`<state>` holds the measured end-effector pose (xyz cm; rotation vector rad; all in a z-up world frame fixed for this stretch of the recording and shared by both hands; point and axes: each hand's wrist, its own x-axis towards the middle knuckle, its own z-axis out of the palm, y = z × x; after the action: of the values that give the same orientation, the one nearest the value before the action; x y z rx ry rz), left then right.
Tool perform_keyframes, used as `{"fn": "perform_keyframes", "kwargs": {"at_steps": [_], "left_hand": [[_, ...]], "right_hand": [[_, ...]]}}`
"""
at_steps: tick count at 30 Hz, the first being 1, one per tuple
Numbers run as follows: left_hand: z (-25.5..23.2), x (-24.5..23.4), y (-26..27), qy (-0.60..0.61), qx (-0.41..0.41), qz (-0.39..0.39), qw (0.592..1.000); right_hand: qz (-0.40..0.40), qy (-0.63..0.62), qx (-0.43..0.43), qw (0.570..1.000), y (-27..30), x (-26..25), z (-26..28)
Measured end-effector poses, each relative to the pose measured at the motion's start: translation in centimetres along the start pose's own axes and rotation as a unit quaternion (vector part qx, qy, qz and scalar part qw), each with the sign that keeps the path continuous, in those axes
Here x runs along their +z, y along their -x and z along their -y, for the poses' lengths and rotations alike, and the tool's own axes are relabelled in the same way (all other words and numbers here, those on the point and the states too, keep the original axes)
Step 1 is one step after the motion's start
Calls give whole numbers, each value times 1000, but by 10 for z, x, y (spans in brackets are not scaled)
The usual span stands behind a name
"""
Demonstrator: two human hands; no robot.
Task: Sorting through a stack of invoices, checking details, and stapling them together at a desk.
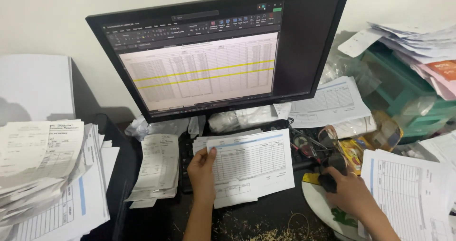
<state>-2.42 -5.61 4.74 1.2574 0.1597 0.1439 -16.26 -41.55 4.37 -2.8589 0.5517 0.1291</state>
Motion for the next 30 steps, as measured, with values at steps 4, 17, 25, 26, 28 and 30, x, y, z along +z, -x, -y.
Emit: {"fn": "perform_keyframes", "kwargs": {"at_steps": [4,17,25,26,28,30], "left_hand": [[-6,1,6,-12,7,6,1000],[9,1,-7,7,10,-7,1000],[10,1,-8,21,3,-10,1000],[9,1,-7,15,0,-9,1000],[7,3,-6,10,-5,-9,1000],[5,3,-5,-2,-13,-24,1000]], "right_hand": [[10,-15,8,1000,1,-2,1],[-2,-7,-3,1000,-8,8,-11],[23,7,2,1000,-11,11,-12],[21,18,0,1000,-11,13,-13],[19,29,-3,999,-11,11,-12],[7,8,12,1000,-8,7,-6]]}}
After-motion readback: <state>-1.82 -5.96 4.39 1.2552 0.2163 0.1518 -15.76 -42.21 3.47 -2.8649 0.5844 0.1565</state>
